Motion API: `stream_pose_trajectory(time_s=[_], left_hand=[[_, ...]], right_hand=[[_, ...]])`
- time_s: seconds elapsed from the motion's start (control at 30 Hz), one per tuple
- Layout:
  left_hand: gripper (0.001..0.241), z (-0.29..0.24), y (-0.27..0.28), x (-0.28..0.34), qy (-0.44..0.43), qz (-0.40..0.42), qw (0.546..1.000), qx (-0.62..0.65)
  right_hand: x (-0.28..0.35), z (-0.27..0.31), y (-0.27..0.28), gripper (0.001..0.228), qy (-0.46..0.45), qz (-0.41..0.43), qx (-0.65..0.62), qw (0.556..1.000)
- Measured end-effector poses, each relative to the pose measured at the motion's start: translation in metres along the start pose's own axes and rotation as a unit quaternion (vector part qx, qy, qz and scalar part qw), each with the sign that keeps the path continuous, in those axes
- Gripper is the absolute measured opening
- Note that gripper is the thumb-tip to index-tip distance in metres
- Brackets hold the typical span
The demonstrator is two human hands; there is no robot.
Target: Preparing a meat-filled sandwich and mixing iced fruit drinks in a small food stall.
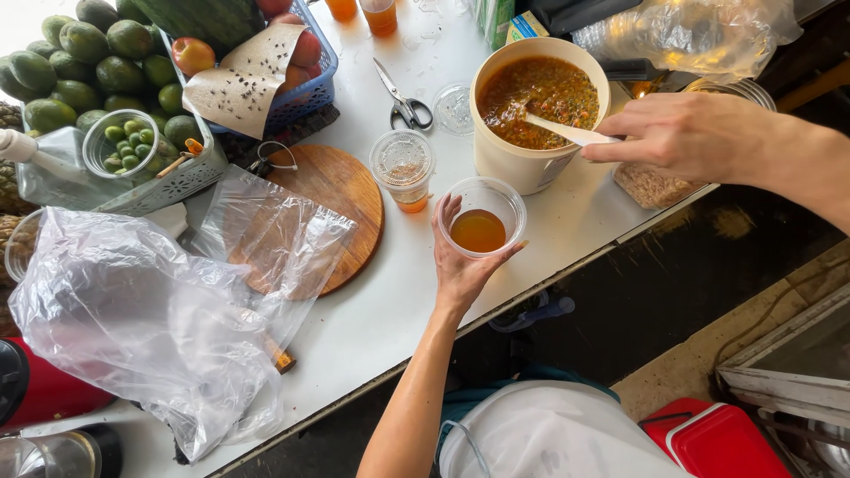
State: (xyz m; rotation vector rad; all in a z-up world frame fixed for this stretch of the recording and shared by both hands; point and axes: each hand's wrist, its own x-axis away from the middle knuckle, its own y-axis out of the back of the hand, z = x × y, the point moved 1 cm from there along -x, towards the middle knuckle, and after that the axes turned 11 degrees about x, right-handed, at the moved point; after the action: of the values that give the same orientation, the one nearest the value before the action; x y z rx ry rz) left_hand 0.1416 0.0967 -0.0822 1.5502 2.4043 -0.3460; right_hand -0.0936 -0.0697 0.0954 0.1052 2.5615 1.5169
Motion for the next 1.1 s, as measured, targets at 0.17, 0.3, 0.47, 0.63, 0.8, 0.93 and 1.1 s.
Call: stream_pose_trajectory(time_s=[0.17,0.3,0.47,0.63,0.8,0.93,1.1], left_hand=[[0.108,0.001,-0.002,-0.003,0.016,-0.015,1.000,-0.004],[0.110,0.002,-0.005,-0.010,0.008,-0.023,1.000,0.015],[0.109,-0.014,-0.007,-0.020,-0.006,-0.031,1.000,0.003],[0.109,-0.030,-0.009,-0.025,0.012,-0.031,0.999,0.009],[0.107,-0.049,-0.011,-0.035,0.004,-0.006,1.000,0.029],[0.109,-0.051,-0.014,-0.045,-0.001,-0.002,1.000,0.025],[0.110,-0.058,-0.017,-0.054,0.005,0.005,0.999,0.038]], right_hand=[[0.012,-0.006,0.037,0.045,-0.067,-0.029,-0.008,0.997],[0.015,-0.016,0.006,0.017,-0.154,-0.118,-0.100,0.976],[-0.006,-0.005,-0.003,0.014,-0.242,-0.190,-0.154,0.939],[-0.021,-0.001,-0.022,0.019,-0.349,-0.201,-0.291,0.868],[-0.011,-0.021,-0.035,0.014,-0.478,-0.291,-0.451,0.695],[-0.005,-0.033,-0.011,0.009,-0.406,-0.313,-0.422,0.748],[0.012,-0.049,-0.010,0.020,-0.408,-0.292,-0.406,0.764]])
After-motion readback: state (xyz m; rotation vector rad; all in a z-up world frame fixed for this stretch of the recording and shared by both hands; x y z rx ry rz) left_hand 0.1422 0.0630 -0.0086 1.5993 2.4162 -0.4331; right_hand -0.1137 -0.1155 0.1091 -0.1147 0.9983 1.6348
